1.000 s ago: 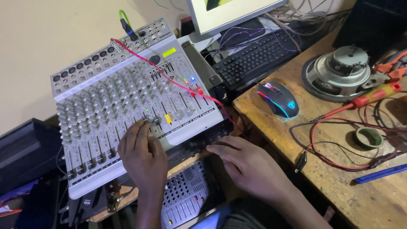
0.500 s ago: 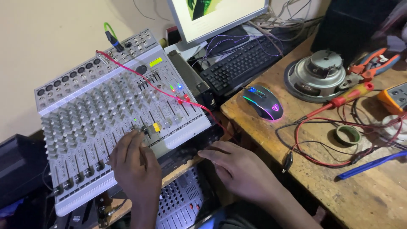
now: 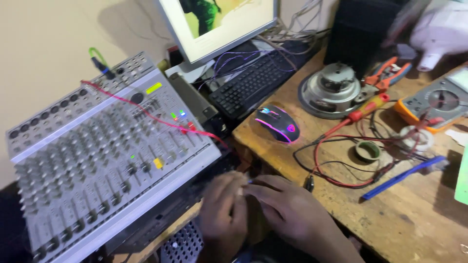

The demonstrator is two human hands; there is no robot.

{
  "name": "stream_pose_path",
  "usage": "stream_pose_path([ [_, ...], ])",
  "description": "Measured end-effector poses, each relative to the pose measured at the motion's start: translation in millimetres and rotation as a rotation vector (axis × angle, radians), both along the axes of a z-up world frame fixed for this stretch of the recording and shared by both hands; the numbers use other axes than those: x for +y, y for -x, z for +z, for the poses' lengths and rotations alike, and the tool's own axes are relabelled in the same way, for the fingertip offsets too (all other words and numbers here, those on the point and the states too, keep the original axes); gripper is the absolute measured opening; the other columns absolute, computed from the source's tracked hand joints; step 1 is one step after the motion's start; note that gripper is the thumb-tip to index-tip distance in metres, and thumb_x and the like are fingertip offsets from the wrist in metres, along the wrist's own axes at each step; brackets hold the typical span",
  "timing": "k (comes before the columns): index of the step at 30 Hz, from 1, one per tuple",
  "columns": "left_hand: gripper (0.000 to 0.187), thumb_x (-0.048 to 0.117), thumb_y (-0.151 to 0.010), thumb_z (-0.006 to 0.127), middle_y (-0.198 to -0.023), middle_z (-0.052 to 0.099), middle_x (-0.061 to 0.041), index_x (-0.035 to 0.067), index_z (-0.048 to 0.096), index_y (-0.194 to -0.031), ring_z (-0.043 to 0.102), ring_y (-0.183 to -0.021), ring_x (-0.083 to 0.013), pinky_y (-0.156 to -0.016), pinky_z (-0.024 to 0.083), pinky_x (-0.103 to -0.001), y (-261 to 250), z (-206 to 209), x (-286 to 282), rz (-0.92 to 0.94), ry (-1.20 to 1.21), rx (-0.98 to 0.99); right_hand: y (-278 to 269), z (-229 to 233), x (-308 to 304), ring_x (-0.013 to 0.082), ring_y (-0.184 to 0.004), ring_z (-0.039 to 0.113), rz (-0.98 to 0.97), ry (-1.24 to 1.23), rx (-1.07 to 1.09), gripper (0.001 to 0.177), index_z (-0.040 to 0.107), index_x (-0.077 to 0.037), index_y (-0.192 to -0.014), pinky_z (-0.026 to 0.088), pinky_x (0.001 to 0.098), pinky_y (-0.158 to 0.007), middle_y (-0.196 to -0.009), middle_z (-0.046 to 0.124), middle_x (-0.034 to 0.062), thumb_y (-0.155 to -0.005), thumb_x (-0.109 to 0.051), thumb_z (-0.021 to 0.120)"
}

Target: Soldering and desoldering components on a printed circuit board at a repair bench, including a brief interaction with a mixing console.

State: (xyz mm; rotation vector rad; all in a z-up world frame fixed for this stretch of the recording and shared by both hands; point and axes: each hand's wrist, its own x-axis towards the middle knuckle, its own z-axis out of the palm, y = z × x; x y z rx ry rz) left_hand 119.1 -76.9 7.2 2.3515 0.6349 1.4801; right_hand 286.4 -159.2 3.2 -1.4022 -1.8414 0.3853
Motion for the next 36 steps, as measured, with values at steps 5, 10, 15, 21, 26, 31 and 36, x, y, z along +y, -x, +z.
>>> stream_pose_path([
  [5, 0.021, 0.000, -0.104, 0.056, -0.109, 0.079, -0.018, -0.004, 0.075, -0.112, 0.077, -0.100, -0.0336, -0.098, 0.063, -0.043, -52, 1, -29, -0.313, 0.112, -0.025, -33, 0, -67, 0.0285, -0.117, 0.078, -0.243, -0.012, 0.061, 0.043, 0.074, -0.013, -0.128, 0.059, 0.0357, -0.099, -0.134, 0.076, 0.0110, -0.089, -0.003, 0.061],
  [10, 0.021, -0.005, -0.101, 0.055, -0.091, 0.069, -0.018, -0.005, 0.071, -0.114, 0.065, -0.079, -0.0343, -0.074, 0.054, -0.043, -106, 10, -41, -0.743, 0.159, 0.098, -67, -9, -157, 0.0174, -0.108, 0.083, -0.689, -0.062, -0.020, 0.038, 0.081, -0.021, -0.124, 0.063, 0.0287, -0.093, -0.125, 0.082, 0.0004, -0.095, -0.004, 0.063],
  [15, 0.033, -0.005, -0.097, 0.061, -0.111, 0.076, -0.018, -0.003, 0.070, -0.128, 0.072, -0.096, -0.0365, -0.089, 0.058, -0.046, -169, 19, -40, -0.987, -0.095, 0.220, -84, 26, -246, 0.0144, -0.112, 0.084, -1.040, 0.059, 0.037, 0.034, 0.082, -0.017, -0.120, 0.060, 0.0292, -0.099, -0.123, 0.087, -0.0011, -0.095, -0.005, 0.063],
  [21, 0.040, 0.002, -0.089, 0.061, -0.099, 0.068, -0.019, -0.004, 0.067, -0.128, 0.064, -0.085, -0.0406, -0.073, 0.050, -0.051, -255, 49, -40, -1.142, -0.297, 0.506, -93, 72, -315, 0.0205, -0.084, 0.082, -1.743, 0.253, 0.256, 0.039, 0.090, -0.004, -0.111, 0.059, 0.0364, -0.071, -0.095, 0.091, 0.0132, -0.090, -0.002, 0.058],
  [26, 0.011, 0.002, -0.094, 0.064, -0.087, 0.071, -0.016, 0.000, 0.069, -0.104, 0.065, -0.075, -0.0350, -0.064, 0.052, -0.048, -327, 42, -55, -1.093, -0.349, 0.547, -101, 4, -356, 0.0372, -0.099, 0.066, -1.957, 0.071, -0.002, 0.037, 0.069, 0.009, -0.149, 0.055, 0.0465, -0.085, -0.137, 0.064, 0.0301, -0.113, 0.003, 0.071],
  [31, 0.016, 0.017, -0.107, 0.061, -0.097, 0.066, -0.017, 0.002, 0.067, -0.107, 0.060, -0.084, -0.0369, -0.071, 0.048, -0.050, -369, 12, -64, -1.007, -0.338, 0.529, -117, 13, -345, 0.0396, -0.105, 0.068, -2.062, 0.319, -0.114, 0.051, 0.068, -0.003, -0.147, 0.052, 0.0510, -0.083, -0.130, 0.071, 0.0271, -0.100, -0.015, 0.084],
  [36, 0.051, 0.028, -0.104, 0.063, -0.147, 0.059, -0.024, -0.001, 0.059, -0.146, 0.055, -0.135, -0.0435, -0.107, 0.046, -0.056, -376, -10, -65, -1.070, -0.091, 0.614, -128, 27, -338, 0.0230, -0.072, 0.050, -2.001, 0.105, 0.282, 0.043, 0.069, -0.011, -0.150, 0.038, 0.0369, -0.064, -0.097, 0.059, 0.0143, -0.108, -0.004, 0.069],
])
